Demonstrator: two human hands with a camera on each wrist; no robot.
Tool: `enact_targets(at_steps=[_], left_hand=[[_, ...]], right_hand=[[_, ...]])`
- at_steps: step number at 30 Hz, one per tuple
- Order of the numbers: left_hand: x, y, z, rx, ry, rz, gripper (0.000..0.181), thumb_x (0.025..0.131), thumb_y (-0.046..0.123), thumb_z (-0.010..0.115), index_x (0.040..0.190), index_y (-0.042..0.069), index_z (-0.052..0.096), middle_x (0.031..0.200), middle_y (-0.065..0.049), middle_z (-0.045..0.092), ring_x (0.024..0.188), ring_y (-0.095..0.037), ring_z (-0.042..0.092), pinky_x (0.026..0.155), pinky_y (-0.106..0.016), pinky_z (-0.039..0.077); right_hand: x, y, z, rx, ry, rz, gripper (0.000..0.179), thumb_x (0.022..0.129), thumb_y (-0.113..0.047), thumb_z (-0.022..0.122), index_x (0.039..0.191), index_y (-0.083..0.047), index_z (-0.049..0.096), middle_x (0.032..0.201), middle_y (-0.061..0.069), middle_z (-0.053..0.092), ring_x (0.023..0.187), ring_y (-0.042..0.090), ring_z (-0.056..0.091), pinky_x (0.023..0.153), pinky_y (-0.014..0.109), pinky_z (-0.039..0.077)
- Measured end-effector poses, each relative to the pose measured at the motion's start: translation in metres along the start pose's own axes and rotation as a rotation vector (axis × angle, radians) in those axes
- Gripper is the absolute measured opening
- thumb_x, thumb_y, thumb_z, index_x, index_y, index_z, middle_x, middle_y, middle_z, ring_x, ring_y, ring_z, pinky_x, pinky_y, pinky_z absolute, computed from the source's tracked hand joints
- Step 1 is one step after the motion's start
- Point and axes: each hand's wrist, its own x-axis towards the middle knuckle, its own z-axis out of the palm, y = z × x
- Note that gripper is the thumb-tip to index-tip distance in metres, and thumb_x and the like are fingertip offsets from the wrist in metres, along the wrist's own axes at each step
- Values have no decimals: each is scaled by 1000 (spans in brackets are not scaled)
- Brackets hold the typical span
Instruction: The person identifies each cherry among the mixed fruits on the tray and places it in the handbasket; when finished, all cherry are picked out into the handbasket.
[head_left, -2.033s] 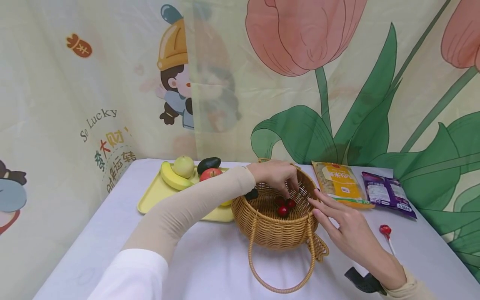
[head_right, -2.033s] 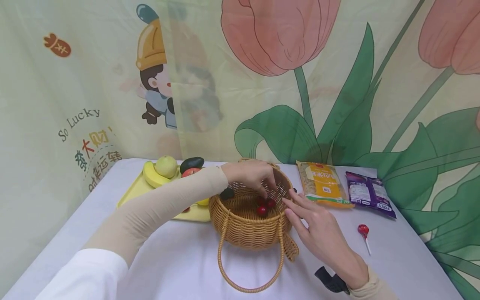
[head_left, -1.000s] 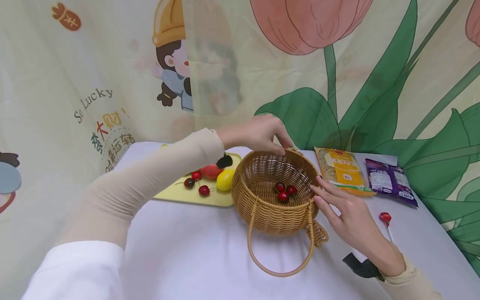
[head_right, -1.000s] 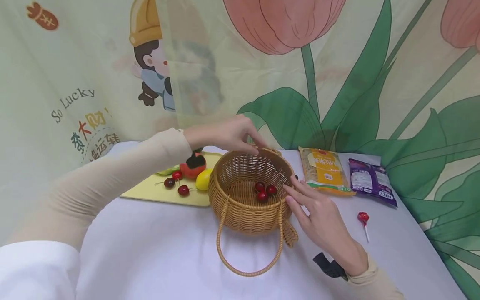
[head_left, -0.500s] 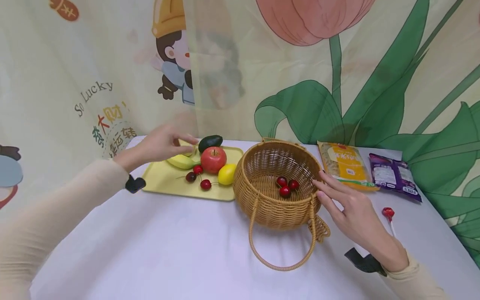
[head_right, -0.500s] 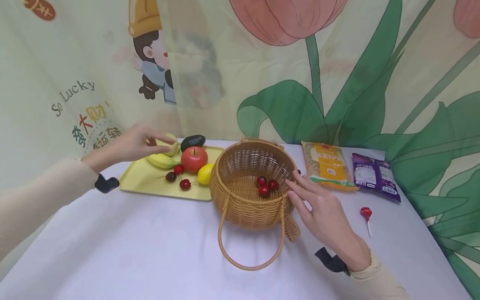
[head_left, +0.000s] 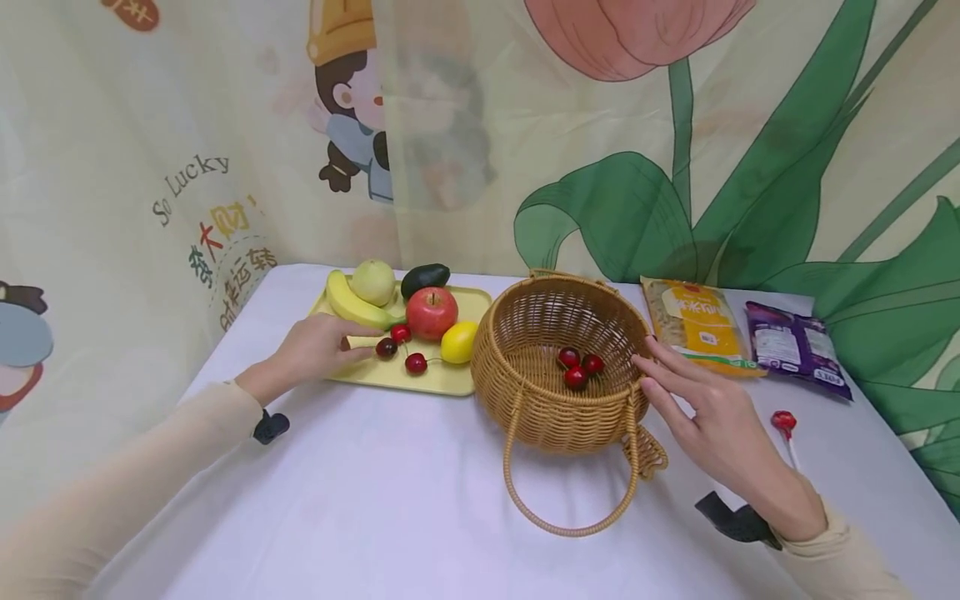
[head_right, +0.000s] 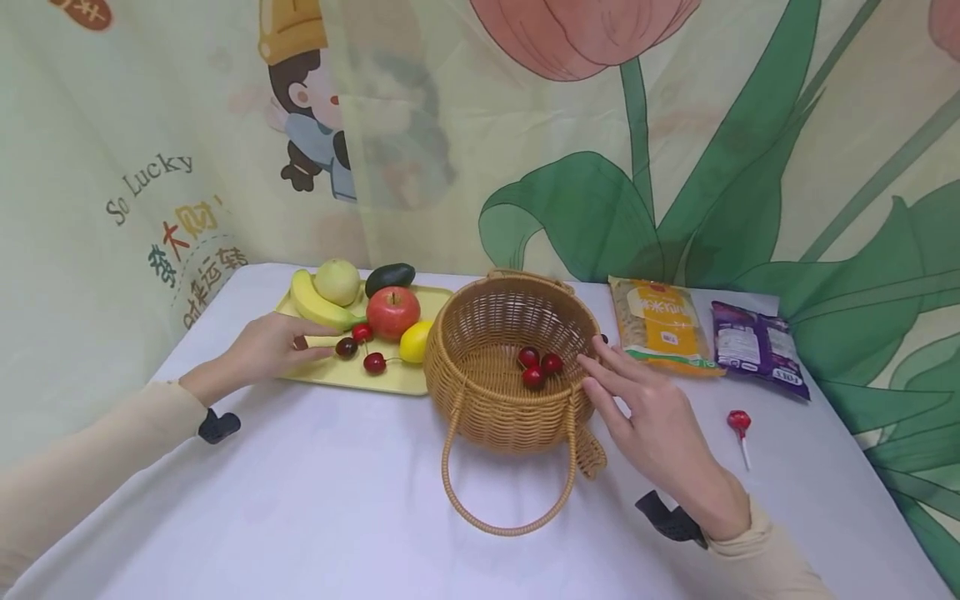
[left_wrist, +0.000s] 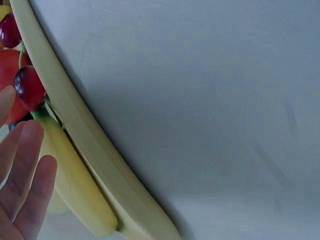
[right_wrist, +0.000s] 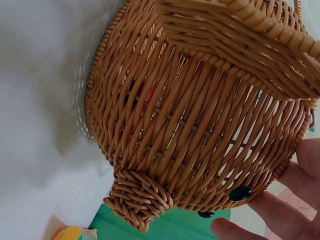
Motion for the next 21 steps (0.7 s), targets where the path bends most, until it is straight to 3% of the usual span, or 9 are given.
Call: enact_targets(at_steps=[2,4,7,10,14,21], left_hand=[[3,4,2,23,-8,14,34,89,25,79,122,18,77,70,-2,70,57,-12,46,55,-27,33],[5,7,4,37,-31,15,34,90,26,79,122,18,77,91,-6,79,62,-13,50,57,-27,34],[7,10,8,47,-63,5,36,90,26,79,124,17,76,116,-10,78,67,-14,51,59,-27,34],[7,11,14,51,-70,-3,37,90,26,80,125,17,76,109,-9,79,64,-14,47,58,-27,32],[7,12,17,58,-35,10,36,89,26,81,123,16,77,104,-9,79,62,-14,45,57,-27,32],[9,12,17,62,-8,12,38,88,25,82,125,16,76,116,-12,77,66,-16,49,58,-27,33]], right_hand=[[0,0,1,1,1,-3,40,98,-21,70,137,-12,67,150,11,58,128,47,60,93,57,52],[0,-1,2,1,4,-4,39,98,-20,70,136,-12,67,150,11,58,129,47,59,93,57,52],[0,-1,2,5,-2,0,39,99,-22,69,137,-12,67,150,12,58,128,49,59,92,59,53],[-1,-1,2,7,-4,3,39,99,-22,69,137,-12,67,150,13,58,128,49,59,93,61,52],[-2,-1,3,5,5,-5,39,98,-20,69,136,-11,68,150,12,58,128,48,60,93,60,52],[0,0,1,2,8,1,40,98,-21,70,137,-12,67,150,12,58,127,49,59,92,59,52]])
